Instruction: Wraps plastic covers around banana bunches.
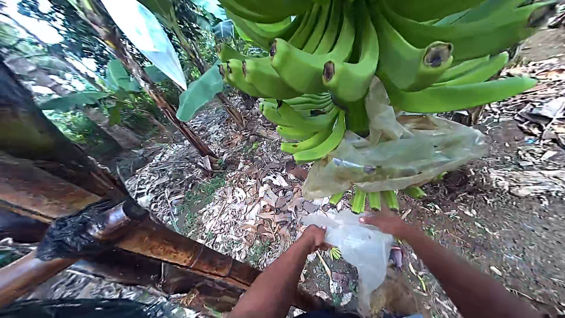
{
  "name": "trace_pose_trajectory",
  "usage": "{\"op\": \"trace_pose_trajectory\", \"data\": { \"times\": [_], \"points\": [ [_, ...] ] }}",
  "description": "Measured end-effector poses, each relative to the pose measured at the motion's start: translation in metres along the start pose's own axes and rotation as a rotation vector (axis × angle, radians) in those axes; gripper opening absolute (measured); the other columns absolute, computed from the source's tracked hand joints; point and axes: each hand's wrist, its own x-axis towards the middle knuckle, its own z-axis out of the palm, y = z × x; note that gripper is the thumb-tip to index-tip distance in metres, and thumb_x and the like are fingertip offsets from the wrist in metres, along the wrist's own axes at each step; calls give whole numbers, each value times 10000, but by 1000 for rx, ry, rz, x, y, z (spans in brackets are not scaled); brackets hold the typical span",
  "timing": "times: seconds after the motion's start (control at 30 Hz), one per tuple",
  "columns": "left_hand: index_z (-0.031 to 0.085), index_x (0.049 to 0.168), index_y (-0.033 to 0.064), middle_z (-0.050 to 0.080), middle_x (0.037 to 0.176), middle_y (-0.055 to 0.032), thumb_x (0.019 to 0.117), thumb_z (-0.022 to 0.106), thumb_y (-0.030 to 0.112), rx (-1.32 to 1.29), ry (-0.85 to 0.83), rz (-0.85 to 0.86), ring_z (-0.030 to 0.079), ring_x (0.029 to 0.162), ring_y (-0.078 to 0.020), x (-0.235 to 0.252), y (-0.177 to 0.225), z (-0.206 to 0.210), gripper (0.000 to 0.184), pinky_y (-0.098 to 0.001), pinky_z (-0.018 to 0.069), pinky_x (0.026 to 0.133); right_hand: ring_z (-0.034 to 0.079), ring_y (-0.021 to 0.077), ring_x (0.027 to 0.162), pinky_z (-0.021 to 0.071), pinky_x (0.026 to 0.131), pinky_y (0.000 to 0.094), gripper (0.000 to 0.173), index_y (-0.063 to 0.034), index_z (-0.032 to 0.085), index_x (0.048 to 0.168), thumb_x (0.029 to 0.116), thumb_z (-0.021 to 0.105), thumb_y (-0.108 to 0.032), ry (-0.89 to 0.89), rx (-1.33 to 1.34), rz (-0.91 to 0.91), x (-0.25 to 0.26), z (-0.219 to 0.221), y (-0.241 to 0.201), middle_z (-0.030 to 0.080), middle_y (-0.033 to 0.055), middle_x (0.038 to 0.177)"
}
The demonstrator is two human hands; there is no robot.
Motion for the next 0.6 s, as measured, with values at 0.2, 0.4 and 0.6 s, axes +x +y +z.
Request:
{"op": "trace_pose_trajectory", "data": {
  "times": [0.2, 0.4, 0.6],
  "points": [
    [612, 1287, -85, 605, 1328, -295, 1056, 520, 405, 387, 237, 65, 582, 1261, -410, 11, 50, -91, 550, -592, 439, 1067, 571, 514, 1247, 393, 1052, 725, 520, 39, 673, 1239, 977, 697, -410, 132, -661, 178, 28, -168, 16, 638, 328, 1262],
    [702, 1124, -44, 678, 1170, -291, 1035, 527, 444, 431, 633, 401, 638, 1142, -452, -1, 152, -222, 526, -668, 472, 974, 466, 500, 1376, 357, 1114, 639, 374, 137, 551, 1341, 1058, 546, -106, 192, -866, 282, -43, -222, -196, 502, 365, 1437],
    [641, 1266, -34, 645, 1272, -250, 962, 699, 176, 423, 771, 740, 602, 1223, -357, -125, 229, -216, 374, -551, 445, 1052, 634, 289, 983, 504, 892, 425, 192, 59, 646, 1105, 1014, 610, -107, 716, -382, -458, -32, -255, -251, 653, 234, 1061]
  ]
}}
